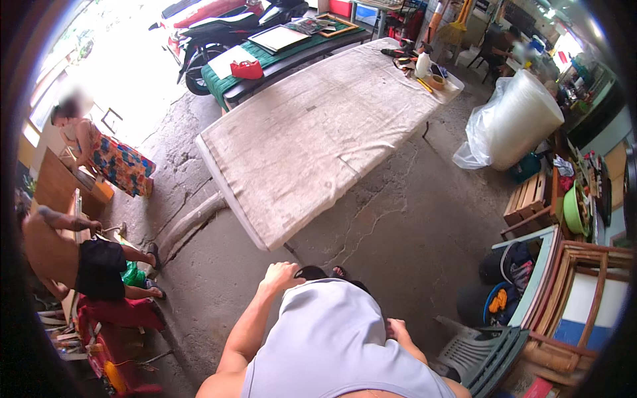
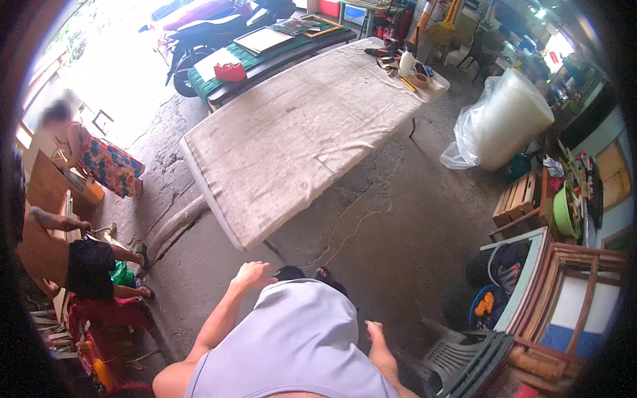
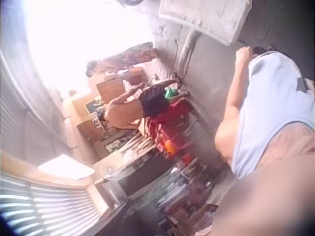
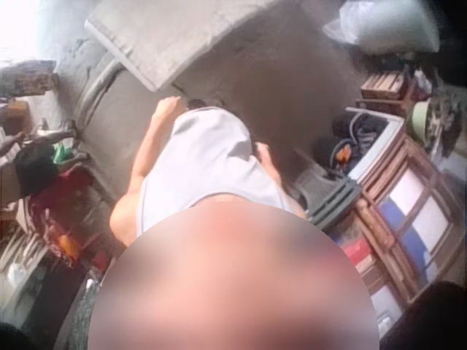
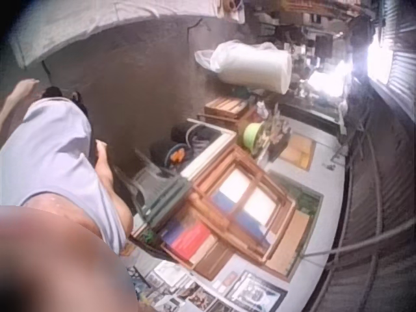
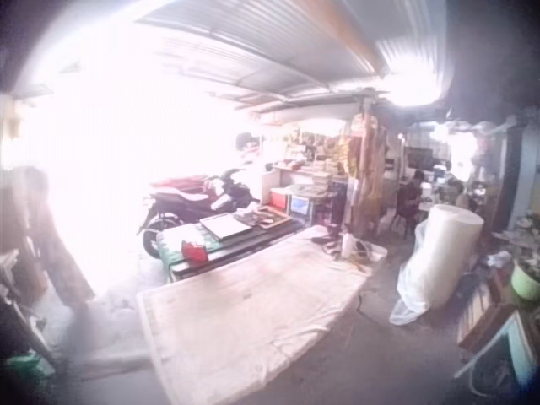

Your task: The person moves a framed picture, then places a black-and-white photo with a red scooter into a black frame. They apply masking tape to a white mat board, measure the frame with a tape measure, and place the photo and mat into the frame.

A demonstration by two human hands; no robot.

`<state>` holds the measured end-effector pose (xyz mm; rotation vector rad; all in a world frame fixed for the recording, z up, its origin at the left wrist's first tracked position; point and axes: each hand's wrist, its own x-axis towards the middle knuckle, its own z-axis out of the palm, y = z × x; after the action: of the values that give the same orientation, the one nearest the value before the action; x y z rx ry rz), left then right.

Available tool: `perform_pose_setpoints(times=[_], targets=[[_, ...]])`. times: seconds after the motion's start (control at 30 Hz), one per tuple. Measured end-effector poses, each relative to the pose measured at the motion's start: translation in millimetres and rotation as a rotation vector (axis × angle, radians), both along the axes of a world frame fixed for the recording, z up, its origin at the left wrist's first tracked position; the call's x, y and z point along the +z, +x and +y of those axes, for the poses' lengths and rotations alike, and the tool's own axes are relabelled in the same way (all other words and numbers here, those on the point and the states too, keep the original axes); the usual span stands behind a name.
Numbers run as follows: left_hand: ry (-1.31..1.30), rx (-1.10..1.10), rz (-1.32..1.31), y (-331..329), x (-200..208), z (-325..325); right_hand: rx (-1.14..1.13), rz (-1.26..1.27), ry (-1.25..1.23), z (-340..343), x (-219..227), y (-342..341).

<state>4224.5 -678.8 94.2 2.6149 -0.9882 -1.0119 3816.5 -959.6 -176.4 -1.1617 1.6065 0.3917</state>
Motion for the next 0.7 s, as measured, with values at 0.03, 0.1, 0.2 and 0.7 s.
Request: perform_pose_setpoints(times=[0.03,0.1,0.2,0.7], targets=[[-0.074,0.056,0.021,17.6,-3.3,-18.9,0.102,-0.067,-0.029,-20.4,9.1,29.0],[-0.223,0.160,0.082,53.6,-10.3,-64.3,0.167,-0.219,-0.100,-49.2,24.2,105.7],[-0.157,0.022,0.049,106.2,-20.0,-138.0,0.230,-0.434,-0.028,-110.5,62.6,226.8],[-0.648,0.423,-0.303,321.7,-82.2,-523.9,0.096,-0.475,-0.268,-450.7,127.8,418.6]])
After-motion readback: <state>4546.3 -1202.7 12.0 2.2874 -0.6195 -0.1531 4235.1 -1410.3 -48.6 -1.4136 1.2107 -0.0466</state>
